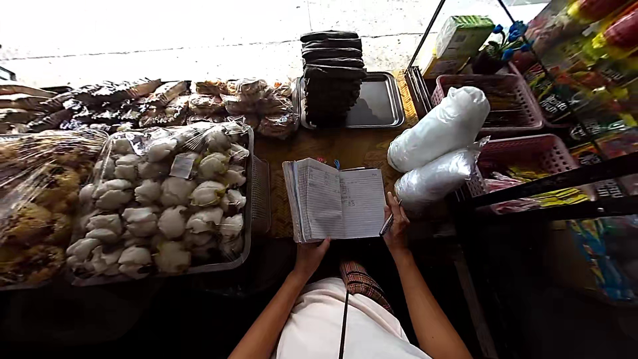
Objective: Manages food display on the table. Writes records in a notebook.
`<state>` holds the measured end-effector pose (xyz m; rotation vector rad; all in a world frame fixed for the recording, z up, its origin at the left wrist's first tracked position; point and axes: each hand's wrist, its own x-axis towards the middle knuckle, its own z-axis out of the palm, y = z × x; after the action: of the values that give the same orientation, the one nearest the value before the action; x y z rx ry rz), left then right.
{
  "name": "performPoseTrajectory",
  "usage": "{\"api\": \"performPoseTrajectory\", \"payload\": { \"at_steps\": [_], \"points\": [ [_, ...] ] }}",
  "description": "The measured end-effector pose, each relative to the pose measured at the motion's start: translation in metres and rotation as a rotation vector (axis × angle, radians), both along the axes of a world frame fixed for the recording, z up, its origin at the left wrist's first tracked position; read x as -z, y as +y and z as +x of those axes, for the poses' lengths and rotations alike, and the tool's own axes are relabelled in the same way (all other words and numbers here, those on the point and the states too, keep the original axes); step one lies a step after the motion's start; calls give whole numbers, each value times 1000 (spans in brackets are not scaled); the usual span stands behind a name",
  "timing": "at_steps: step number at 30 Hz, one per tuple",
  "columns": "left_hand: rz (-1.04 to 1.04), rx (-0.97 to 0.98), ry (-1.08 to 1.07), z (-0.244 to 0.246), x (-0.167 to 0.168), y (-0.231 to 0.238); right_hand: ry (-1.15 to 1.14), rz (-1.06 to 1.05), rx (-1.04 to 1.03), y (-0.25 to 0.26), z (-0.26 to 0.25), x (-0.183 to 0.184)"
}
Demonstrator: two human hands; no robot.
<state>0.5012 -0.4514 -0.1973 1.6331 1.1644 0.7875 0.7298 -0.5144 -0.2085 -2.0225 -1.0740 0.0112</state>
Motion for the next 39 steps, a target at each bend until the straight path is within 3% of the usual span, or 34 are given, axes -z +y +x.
{"api": "performPoseTrajectory", "payload": {
  "at_steps": [8, 12, 15, 23, 27, 32, 35, 39],
  "points": [
    [70, 0, -12, 4, 0, 0, 7, 2, -46, 25, 0, 14],
    [-72, -101, -157, 17, -14, -7, 16, -31, -75, 24, 1, 14],
    [-66, -174, -125, 22, -13, -9, 16, -64, -86, 24, 3, 12],
    [61, -89, -75, 22, -13, -9, 10, -218, -149, 23, 5, 5],
    [80, -92, -21, 22, -15, -8, -167, -173, -138, 38, 6, -16],
    [103, -80, -26, 21, -10, -7, -263, -350, -483, 83, -6, -11],
    [112, -77, 18, 20, -10, -6, -140, -410, -415, 90, -18, -20],
    [126, -55, 80, 20, -9, -5, 240, -421, -373, 80, -38, -30]
  ]
}}
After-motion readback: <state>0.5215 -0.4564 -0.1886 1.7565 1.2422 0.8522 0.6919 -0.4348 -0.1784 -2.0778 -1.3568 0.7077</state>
